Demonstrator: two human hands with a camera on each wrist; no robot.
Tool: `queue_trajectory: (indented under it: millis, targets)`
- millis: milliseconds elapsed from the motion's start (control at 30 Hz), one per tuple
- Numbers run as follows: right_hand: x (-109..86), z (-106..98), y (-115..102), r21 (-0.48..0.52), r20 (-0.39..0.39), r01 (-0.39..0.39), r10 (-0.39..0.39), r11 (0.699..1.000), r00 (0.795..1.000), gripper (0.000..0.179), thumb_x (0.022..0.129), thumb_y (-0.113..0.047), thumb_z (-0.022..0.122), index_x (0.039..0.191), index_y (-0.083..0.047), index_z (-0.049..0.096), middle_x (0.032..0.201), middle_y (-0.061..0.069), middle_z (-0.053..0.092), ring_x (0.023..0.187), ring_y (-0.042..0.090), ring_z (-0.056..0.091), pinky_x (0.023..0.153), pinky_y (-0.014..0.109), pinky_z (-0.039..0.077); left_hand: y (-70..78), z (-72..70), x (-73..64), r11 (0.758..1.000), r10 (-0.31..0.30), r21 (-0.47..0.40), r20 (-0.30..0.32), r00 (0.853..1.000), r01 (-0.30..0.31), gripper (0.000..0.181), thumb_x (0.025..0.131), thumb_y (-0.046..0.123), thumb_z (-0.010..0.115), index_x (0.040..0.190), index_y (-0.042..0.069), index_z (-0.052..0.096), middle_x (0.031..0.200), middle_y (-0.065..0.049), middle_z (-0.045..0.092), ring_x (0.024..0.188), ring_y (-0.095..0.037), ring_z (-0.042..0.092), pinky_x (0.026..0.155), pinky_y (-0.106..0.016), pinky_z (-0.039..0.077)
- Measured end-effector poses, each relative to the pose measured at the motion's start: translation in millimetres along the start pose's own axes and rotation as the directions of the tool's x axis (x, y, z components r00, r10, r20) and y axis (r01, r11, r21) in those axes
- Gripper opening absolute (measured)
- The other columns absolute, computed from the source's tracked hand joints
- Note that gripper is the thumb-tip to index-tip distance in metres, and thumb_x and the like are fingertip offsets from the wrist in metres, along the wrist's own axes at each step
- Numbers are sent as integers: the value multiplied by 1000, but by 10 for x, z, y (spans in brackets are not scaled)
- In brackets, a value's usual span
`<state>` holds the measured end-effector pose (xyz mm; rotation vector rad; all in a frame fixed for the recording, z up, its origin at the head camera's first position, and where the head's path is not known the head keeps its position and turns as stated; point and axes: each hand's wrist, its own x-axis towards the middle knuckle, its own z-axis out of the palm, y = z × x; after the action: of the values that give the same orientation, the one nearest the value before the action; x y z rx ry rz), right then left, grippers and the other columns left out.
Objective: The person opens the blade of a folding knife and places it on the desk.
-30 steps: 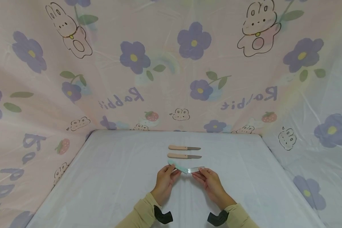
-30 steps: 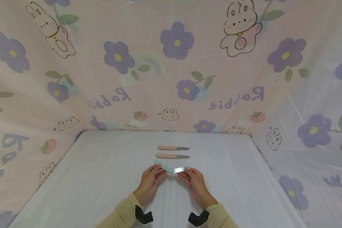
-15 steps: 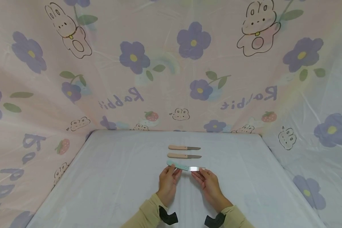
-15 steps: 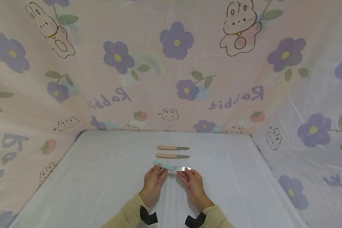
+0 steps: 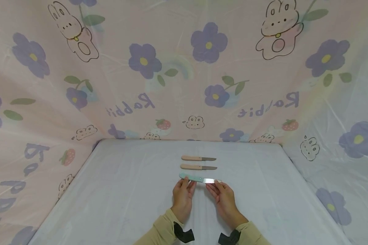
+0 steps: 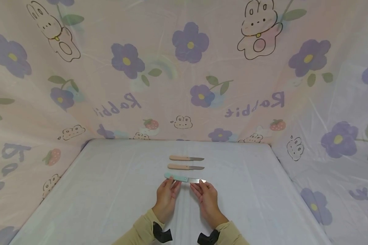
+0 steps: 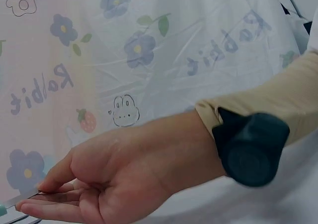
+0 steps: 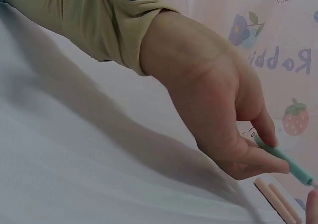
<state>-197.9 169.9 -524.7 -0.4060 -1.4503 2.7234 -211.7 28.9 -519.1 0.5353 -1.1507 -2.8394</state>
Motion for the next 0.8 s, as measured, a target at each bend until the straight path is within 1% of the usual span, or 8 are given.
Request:
queue_trajectory:
  millis: [133, 200, 333, 467, 567, 633, 800]
  targets:
    - [9, -17, 0, -36, -11, -12, 12, 999, 1000, 31, 97, -10, 50, 116, 11, 36, 105, 24, 61, 92, 23, 66, 87, 35, 50, 10, -17, 8, 999, -9, 48, -5, 1000, 10, 36, 95, 10, 54, 120, -12, 40, 115, -22, 46, 100, -29, 57, 89, -37, 49]
    - [20, -25, -2, -60, -34, -20, 18, 998, 999, 32, 96, -11, 52, 116, 10, 38, 105, 22, 61, 91, 22, 66, 86, 34, 50, 20, -23, 16, 997, -23, 77, -12, 1000, 24, 37, 95, 10, 54, 121, -12, 41, 115, -22, 47, 100, -28, 58, 88, -36, 50]
    - [60, -47, -17, -78, -65, -50, 45, 996, 997, 33, 95, -10, 53, 117, 11, 39, 104, 19, 63, 90, 20, 66, 86, 32, 51, 45, -39, 37, 991, -39, 130, -4, 999, 39, 40, 95, 9, 55, 124, -14, 41, 117, -24, 48, 103, -29, 58, 89, -36, 49]
    - [107, -73, -46, -91, -59, -76, 71, 993, 996, 32, 96, -6, 51, 120, 12, 38, 103, 18, 62, 92, 21, 66, 88, 33, 49, 80, -53, 59, 984, -56, 171, 15, 998, 52, 42, 94, 7, 55, 125, -17, 40, 117, -27, 49, 104, -31, 58, 90, -35, 48]
    - [132, -81, -72, -106, -58, -87, 82, 991, 995, 32, 96, -5, 49, 121, 12, 38, 102, 18, 62, 94, 22, 65, 89, 33, 49, 106, -64, 84, 980, -85, 183, 12, 996, 81, 43, 93, 7, 57, 125, -17, 40, 116, -28, 51, 102, -29, 60, 90, -35, 49]
    - [144, -84, -85, -118, -50, -87, 82, 989, 995, 35, 97, -5, 48, 124, 13, 37, 105, 20, 60, 96, 24, 64, 90, 34, 48, 120, -70, 101, 976, -100, 197, 13, 995, 96, 43, 93, 7, 57, 125, -16, 40, 116, -28, 52, 101, -29, 61, 90, -35, 48]
    - [194, -96, -101, -151, -54, -109, 102, 982, 993, 38, 96, -7, 49, 126, 14, 37, 106, 21, 61, 96, 24, 64, 89, 34, 48, 144, -88, 150, 962, -138, 237, -1, 990, 134, 40, 93, 7, 56, 124, -15, 42, 111, -26, 56, 98, -27, 62, 88, -34, 50]
